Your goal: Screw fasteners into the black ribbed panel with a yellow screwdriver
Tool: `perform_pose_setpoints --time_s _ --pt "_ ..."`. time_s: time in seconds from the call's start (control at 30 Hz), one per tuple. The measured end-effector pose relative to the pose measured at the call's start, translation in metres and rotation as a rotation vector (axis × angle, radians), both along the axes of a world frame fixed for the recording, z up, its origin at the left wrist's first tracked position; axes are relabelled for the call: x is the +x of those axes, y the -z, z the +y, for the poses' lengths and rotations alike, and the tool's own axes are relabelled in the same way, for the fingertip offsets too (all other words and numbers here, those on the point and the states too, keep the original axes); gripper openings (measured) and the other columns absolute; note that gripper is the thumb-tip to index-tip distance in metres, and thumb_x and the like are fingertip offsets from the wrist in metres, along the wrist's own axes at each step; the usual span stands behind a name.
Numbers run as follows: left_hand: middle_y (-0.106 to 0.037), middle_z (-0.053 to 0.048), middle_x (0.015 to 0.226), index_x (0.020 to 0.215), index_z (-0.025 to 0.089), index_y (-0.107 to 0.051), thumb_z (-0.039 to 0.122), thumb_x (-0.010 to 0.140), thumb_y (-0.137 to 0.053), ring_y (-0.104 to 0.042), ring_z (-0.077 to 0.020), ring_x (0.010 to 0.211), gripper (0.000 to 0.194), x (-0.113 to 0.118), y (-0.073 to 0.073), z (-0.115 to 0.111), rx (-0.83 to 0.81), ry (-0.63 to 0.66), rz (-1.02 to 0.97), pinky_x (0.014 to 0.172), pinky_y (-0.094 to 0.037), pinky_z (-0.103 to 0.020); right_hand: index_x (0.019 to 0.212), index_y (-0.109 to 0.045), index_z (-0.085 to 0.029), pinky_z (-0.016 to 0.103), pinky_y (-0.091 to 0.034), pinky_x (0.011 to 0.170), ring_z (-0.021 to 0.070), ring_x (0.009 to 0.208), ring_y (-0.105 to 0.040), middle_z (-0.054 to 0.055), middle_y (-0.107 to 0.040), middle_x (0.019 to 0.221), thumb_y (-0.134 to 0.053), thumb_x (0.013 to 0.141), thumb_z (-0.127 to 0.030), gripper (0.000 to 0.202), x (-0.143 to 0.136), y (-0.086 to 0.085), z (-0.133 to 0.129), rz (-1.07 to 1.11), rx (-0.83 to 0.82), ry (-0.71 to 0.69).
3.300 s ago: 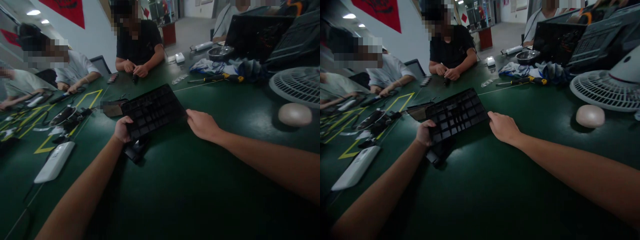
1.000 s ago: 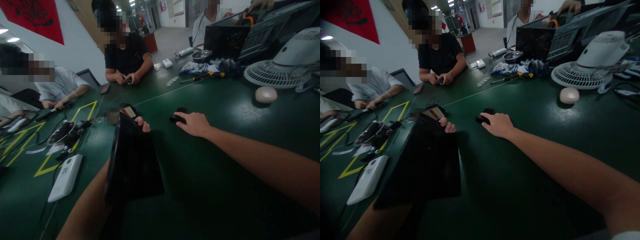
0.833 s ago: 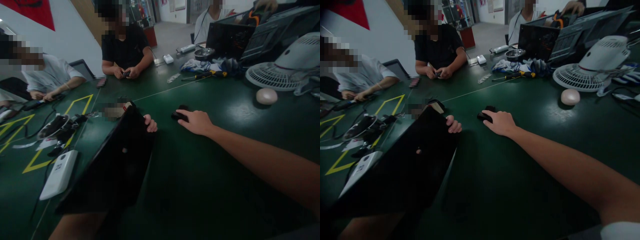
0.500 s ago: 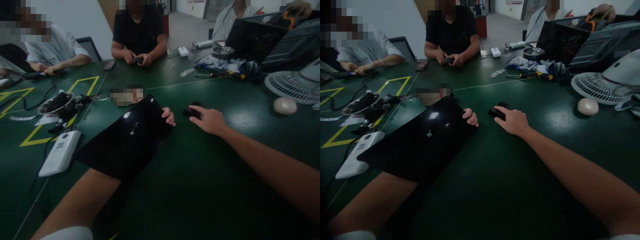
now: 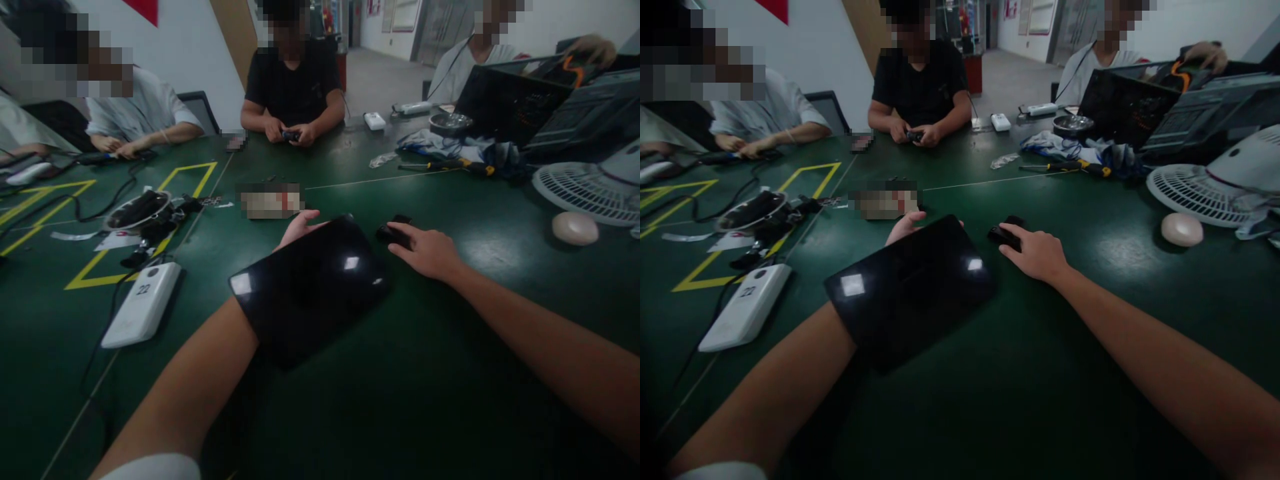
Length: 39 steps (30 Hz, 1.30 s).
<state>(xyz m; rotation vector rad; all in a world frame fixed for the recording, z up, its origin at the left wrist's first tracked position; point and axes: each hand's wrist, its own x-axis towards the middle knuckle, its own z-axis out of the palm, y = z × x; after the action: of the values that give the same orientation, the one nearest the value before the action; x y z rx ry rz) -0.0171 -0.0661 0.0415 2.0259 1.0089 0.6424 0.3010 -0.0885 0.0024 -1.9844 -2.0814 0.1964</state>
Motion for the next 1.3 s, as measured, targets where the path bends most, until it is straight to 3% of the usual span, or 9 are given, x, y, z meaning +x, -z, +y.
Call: perform_pose_setpoints --time_s 0.03,0.1,0.2,0.3,0.43,0.73,0.93,1.1,1.3 --pt "-0.082 -0.014 0.131 0.152 0.026 -0.065 0.071 0.093 -0.053 -0.077 -0.0394 0.121 0.076 0.002 0.000 0.009 -0.080 0.070 -0.011 0.094 -0.062 -0.055 0.161 -0.063 -0.037 0.036 -0.043 0.066 0.0283 0.078 -0.071 0.004 -0.078 0.084 -0.056 0.100 -0.062 0.067 0.000 0.001 0.000 0.002 -0.002 0.000" --pt "-0.080 -0.018 0.136 0.157 0.016 -0.059 0.072 0.091 -0.051 -0.075 -0.0406 0.126 0.087 0.002 0.001 0.026 -0.473 0.295 -0.158 0.099 -0.060 -0.054 0.162 -0.062 -0.037 0.037 -0.042 0.067 0.0291 0.080 -0.072 0.005 -0.079 0.085 -0.055 0.100 -0.063 0.067 0.000 0.002 0.001 0.001 -0.002 -0.002" --pt "-0.080 -0.018 0.136 0.146 0.015 -0.068 0.064 0.082 -0.067 -0.077 -0.0366 0.121 0.081 -0.009 0.002 0.042 -0.823 0.392 -0.284 0.101 -0.060 -0.047 0.163 -0.062 -0.036 0.037 -0.042 0.067 0.0288 0.081 -0.072 0.006 -0.079 0.087 -0.054 0.101 -0.063 0.067 0.000 0.003 0.001 0.004 0.007 -0.020" --pt "-0.084 -0.014 0.125 0.131 0.016 -0.076 0.039 0.073 -0.086 -0.080 -0.0292 0.106 0.064 -0.025 -0.004 0.046 -0.905 0.401 -0.159 0.095 -0.061 -0.039 0.163 -0.061 -0.036 0.036 -0.042 0.067 0.0276 0.079 -0.071 0.005 -0.079 0.086 -0.055 0.102 -0.062 0.067 0.000 0.002 0.001 0.012 0.003 -0.034" --pt "-0.086 -0.013 0.117 0.126 0.016 -0.079 0.043 0.077 -0.092 -0.082 -0.0268 0.094 0.058 -0.040 -0.018 0.045 -0.916 0.389 -0.043 0.088 -0.064 -0.038 0.164 -0.060 -0.035 0.037 -0.044 0.068 0.0270 0.078 -0.071 0.005 -0.078 0.085 -0.056 0.103 -0.060 0.066 -0.001 0.000 0.002 0.032 -0.008 -0.051" --pt "-0.086 -0.011 0.117 0.131 0.023 -0.080 0.053 0.077 -0.096 -0.083 -0.0287 0.098 0.064 -0.043 -0.031 0.052 -0.823 0.416 0.254 0.088 -0.065 -0.041 0.165 -0.059 -0.032 0.035 -0.045 0.066 0.0254 0.075 -0.070 0.006 -0.078 0.085 -0.053 0.104 -0.058 0.067 -0.001 -0.001 0.001 0.079 -0.044 -0.073" --pt "-0.080 -0.008 0.133 0.135 0.023 -0.075 0.038 0.091 -0.080 -0.073 -0.0251 0.120 0.047 -0.002 -0.042 0.058 -0.437 0.390 0.270 0.109 -0.055 -0.042 0.162 -0.062 -0.034 0.037 -0.047 0.066 0.0301 0.081 -0.073 0.009 -0.082 0.097 -0.057 0.099 -0.063 0.069 -0.001 0.004 0.004 0.037 -0.032 -0.007" --pt "-0.076 -0.009 0.124 0.130 0.022 -0.076 0.026 0.091 -0.071 -0.071 -0.0252 0.113 0.039 0.036 -0.034 0.062 -0.112 0.314 0.311 0.108 -0.054 -0.044 0.158 -0.067 -0.031 0.040 -0.048 0.067 0.0336 0.085 -0.075 0.011 -0.083 0.099 -0.057 0.098 -0.057 0.067 0.000 0.007 0.005 0.047 0.008 0.041" --pt "-0.071 -0.011 0.123 0.126 0.023 -0.076 0.029 0.096 -0.069 -0.068 -0.0266 0.116 0.031 0.019 -0.021 0.041 0.063 0.217 0.275 0.111 -0.052 -0.048 0.139 -0.079 -0.024 0.038 -0.046 0.062 0.0311 0.077 -0.072 0.010 -0.077 0.085 -0.057 0.098 -0.059 0.058 0.006 0.011 0.007 0.197 0.137 0.122"
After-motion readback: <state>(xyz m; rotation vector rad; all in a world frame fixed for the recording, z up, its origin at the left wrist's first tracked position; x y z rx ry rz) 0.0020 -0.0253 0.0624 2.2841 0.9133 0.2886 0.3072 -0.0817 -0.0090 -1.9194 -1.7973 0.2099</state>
